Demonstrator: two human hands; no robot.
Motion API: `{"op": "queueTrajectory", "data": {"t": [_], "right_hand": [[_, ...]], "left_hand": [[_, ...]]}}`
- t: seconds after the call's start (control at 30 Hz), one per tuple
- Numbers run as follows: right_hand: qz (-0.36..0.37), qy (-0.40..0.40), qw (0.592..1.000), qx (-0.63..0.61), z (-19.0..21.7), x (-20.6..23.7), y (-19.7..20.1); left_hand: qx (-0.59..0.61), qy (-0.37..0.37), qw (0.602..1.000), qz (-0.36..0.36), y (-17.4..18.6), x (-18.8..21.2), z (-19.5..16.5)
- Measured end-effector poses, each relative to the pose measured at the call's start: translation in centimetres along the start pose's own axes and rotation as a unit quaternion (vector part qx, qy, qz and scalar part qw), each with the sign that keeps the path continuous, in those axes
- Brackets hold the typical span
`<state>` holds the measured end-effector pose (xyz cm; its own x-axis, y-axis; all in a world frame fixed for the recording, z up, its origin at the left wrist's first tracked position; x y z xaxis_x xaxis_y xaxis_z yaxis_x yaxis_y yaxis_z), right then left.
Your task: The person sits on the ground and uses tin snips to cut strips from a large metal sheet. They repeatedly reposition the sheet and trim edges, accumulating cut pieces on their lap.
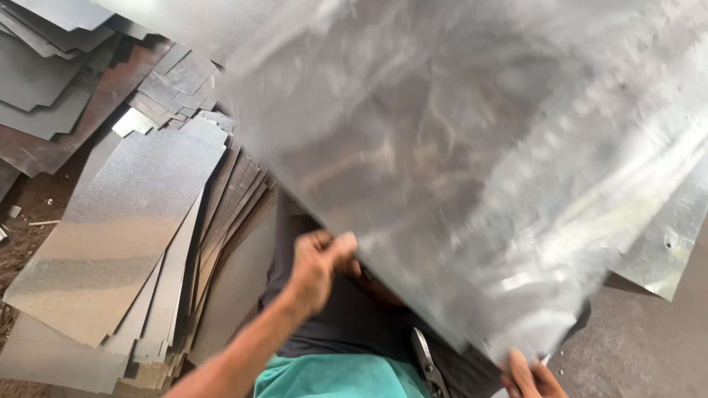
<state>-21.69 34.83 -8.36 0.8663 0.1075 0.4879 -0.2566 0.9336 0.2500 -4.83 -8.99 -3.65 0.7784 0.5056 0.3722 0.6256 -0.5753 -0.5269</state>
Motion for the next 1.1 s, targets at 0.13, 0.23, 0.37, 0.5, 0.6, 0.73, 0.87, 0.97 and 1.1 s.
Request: {"op": "queueTrajectory", "data": {"t": [0.13, 0.23, 0.37, 0.5, 0.6, 0.73, 0.87, 0.97, 1.1], "right_hand": [[-0.089, -0.024, 0.989, 0.114, -2.0, 2.4, 6.3], [-0.114, -0.098, 0.986, 0.073, -1.9, 5.1, 7.4], [-0.106, -0.026, 0.993, -0.051, 2.8, 5.6, 5.1], [-0.057, 0.075, 0.983, -0.160, 9.3, 4.6, 3.9], [-0.046, 0.116, 0.977, -0.172, 14.0, 3.8, 3.7], [-0.040, 0.148, 0.967, -0.204, 18.4, 1.7, 3.0], [-0.037, 0.170, 0.946, -0.272, 20.1, 0.8, 3.1], [-0.053, 0.169, 0.937, -0.299, 19.4, 1.3, 2.7], [-0.073, 0.172, 0.940, -0.285, 17.0, 2.7, -0.4]], "left_hand": [[0.017, 0.102, 0.995, 0.017, -1.3, 4.3, 3.1], [0.035, 0.101, 0.994, 0.024, -1.3, 4.7, 3.3], [0.030, 0.061, 0.996, 0.061, -1.8, 3.5, 1.7], [0.021, 0.019, 0.996, 0.083, -4.3, 2.0, -0.6], [-0.009, -0.030, 0.996, 0.086, -7.0, 0.8, -2.7], [-0.019, -0.075, 0.995, 0.069, -10.0, -1.0, -4.8], [-0.020, -0.085, 0.994, 0.070, -12.3, -2.3, -5.3], [-0.027, -0.084, 0.993, 0.072, -13.1, -3.0, -5.3], [-0.067, -0.061, 0.993, 0.073, -13.0, -4.6, -6.6]]}}
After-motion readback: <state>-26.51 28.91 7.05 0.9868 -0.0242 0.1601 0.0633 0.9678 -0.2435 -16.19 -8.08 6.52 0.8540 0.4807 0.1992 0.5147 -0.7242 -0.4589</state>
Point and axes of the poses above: each hand's wrist, its own x-axis away from the middle knuckle, its own y-axis out of the back of the hand, z = x × y, the point moved 7 cm from there along -x, towards the middle knuckle, and after that the axes turned 8 degrees about z, right-handed, at the moved point
